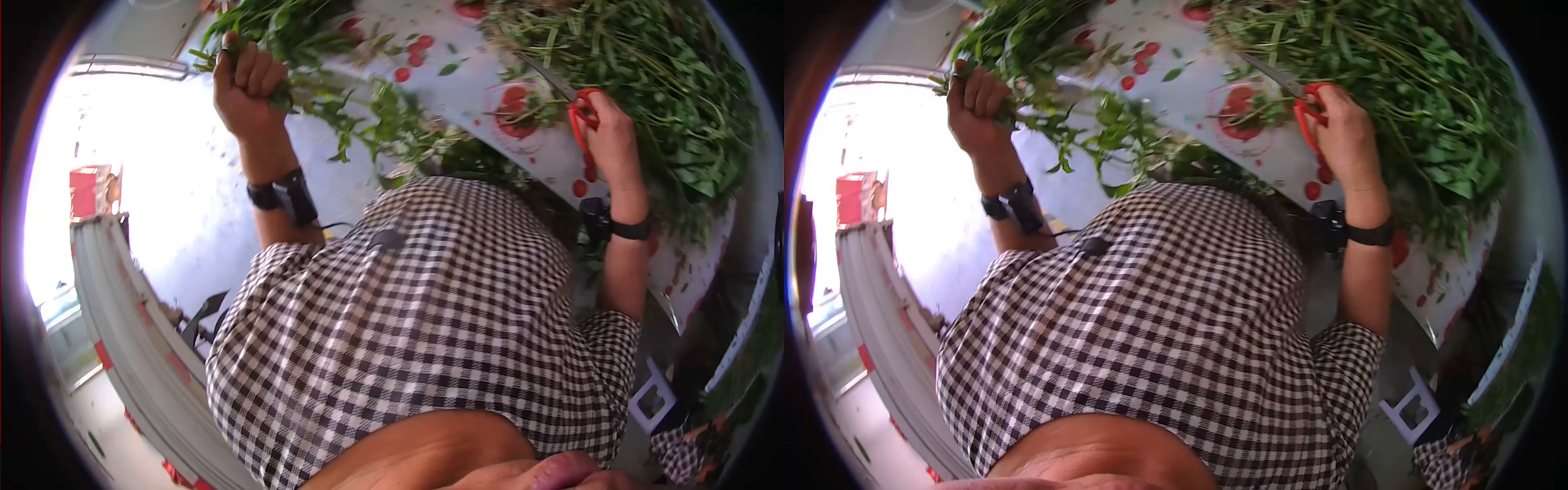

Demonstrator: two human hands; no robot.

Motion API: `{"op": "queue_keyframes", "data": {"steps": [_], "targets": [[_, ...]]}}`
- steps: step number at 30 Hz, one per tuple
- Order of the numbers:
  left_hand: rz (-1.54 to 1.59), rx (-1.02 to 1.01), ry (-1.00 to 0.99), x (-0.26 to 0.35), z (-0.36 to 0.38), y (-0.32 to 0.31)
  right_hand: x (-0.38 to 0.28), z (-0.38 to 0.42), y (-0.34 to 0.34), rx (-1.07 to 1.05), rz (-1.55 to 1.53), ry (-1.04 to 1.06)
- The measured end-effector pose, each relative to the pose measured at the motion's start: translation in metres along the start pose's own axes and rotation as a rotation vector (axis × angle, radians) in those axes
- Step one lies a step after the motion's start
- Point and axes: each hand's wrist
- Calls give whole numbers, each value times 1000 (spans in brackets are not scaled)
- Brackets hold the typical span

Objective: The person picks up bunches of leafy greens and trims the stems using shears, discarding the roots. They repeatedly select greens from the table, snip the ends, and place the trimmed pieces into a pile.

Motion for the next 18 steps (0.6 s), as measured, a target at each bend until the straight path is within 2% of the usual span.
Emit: {"op": "queue_keyframes", "data": {"steps": [5,9,12,18], "targets": [[113,125,-234,26,8,13,4,-5,-10,33,180,-35],[238,181,-367,48,10,25,12,-2,-8,124,-6,-102],[330,171,-461,67,8,18,30,1,-10,178,-168,-139],[336,7,-485,104,-12,4,26,-1,-12,4,-178,-223]]}}
Point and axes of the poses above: each hand's wrist, its own z-axis away from the middle knuckle, its own y-axis out of the back of the hand, x = y × z, and after that the axes turned 12 degrees about -x, right-handed
